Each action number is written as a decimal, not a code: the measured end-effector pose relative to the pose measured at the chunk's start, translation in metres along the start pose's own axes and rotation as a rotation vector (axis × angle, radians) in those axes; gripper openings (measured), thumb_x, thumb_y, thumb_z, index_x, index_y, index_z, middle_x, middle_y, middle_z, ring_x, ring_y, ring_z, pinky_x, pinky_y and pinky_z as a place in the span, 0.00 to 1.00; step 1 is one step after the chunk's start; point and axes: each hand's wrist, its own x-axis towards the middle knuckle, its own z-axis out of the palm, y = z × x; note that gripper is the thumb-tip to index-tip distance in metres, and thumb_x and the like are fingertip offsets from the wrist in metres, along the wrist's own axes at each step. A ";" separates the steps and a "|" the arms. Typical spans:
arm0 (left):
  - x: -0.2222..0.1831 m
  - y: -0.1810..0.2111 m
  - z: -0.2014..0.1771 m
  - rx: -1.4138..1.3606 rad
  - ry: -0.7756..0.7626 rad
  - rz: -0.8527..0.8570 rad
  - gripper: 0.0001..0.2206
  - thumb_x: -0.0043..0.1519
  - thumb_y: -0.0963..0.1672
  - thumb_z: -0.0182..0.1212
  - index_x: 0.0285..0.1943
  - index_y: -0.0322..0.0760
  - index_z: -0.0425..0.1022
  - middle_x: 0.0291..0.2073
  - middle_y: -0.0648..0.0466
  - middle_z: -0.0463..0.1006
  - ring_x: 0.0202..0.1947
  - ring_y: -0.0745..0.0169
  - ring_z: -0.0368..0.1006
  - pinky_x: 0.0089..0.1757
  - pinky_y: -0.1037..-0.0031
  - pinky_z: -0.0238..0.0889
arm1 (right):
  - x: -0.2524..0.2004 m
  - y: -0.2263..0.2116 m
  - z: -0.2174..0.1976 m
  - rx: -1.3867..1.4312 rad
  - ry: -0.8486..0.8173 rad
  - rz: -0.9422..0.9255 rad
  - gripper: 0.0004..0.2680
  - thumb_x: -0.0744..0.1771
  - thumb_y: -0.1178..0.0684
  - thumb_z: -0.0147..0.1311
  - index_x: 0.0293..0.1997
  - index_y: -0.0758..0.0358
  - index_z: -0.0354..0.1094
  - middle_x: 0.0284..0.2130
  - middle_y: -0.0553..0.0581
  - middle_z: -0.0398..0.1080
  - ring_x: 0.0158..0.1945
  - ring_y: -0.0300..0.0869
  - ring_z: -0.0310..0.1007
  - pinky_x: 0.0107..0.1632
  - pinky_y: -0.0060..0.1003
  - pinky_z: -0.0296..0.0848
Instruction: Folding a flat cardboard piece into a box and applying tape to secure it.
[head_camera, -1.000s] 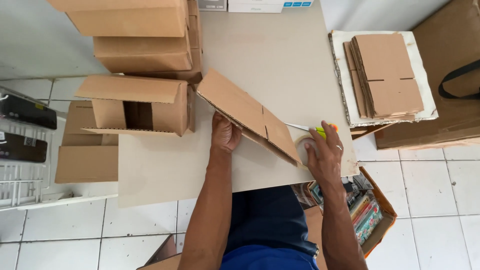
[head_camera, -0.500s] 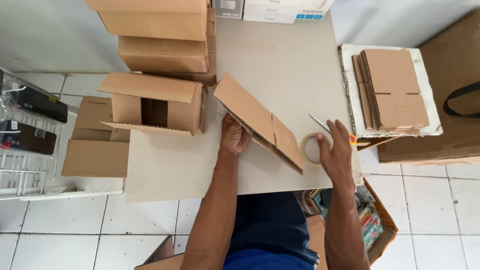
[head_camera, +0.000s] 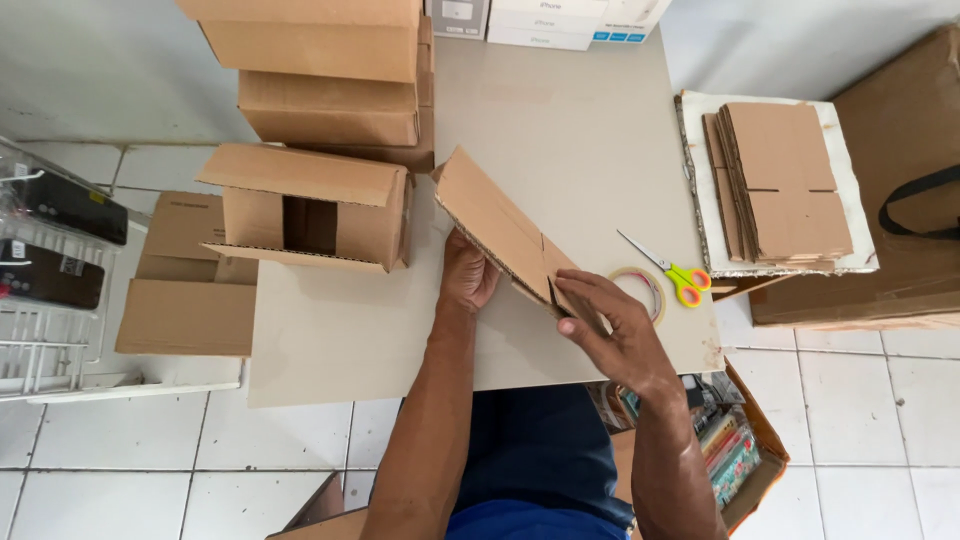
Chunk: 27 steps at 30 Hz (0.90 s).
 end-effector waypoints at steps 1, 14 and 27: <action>-0.003 0.000 0.001 -0.003 0.002 -0.006 0.16 0.58 0.37 0.69 0.56 0.34 0.78 0.45 0.45 0.83 0.45 0.50 0.80 0.51 0.61 0.75 | -0.001 -0.002 -0.005 -0.002 0.001 0.006 0.16 0.64 0.53 0.64 0.57 0.64 0.75 0.54 0.70 0.74 0.63 0.65 0.71 0.62 0.61 0.67; -0.005 0.002 -0.009 -0.022 -0.051 -0.158 0.07 0.64 0.43 0.66 0.49 0.41 0.78 0.38 0.51 0.83 0.39 0.57 0.81 0.45 0.67 0.75 | -0.005 0.018 -0.017 0.062 0.083 0.171 0.10 0.72 0.52 0.45 0.45 0.62 0.76 0.30 0.57 0.73 0.37 0.40 0.69 0.45 0.43 0.70; -0.015 0.014 0.004 -0.116 -0.085 -0.288 0.09 0.65 0.41 0.63 0.52 0.33 0.77 0.42 0.42 0.84 0.43 0.47 0.83 0.48 0.59 0.77 | -0.031 0.104 -0.037 -0.027 0.605 0.250 0.09 0.75 0.52 0.46 0.44 0.62 0.74 0.26 0.54 0.67 0.34 0.40 0.67 0.40 0.37 0.70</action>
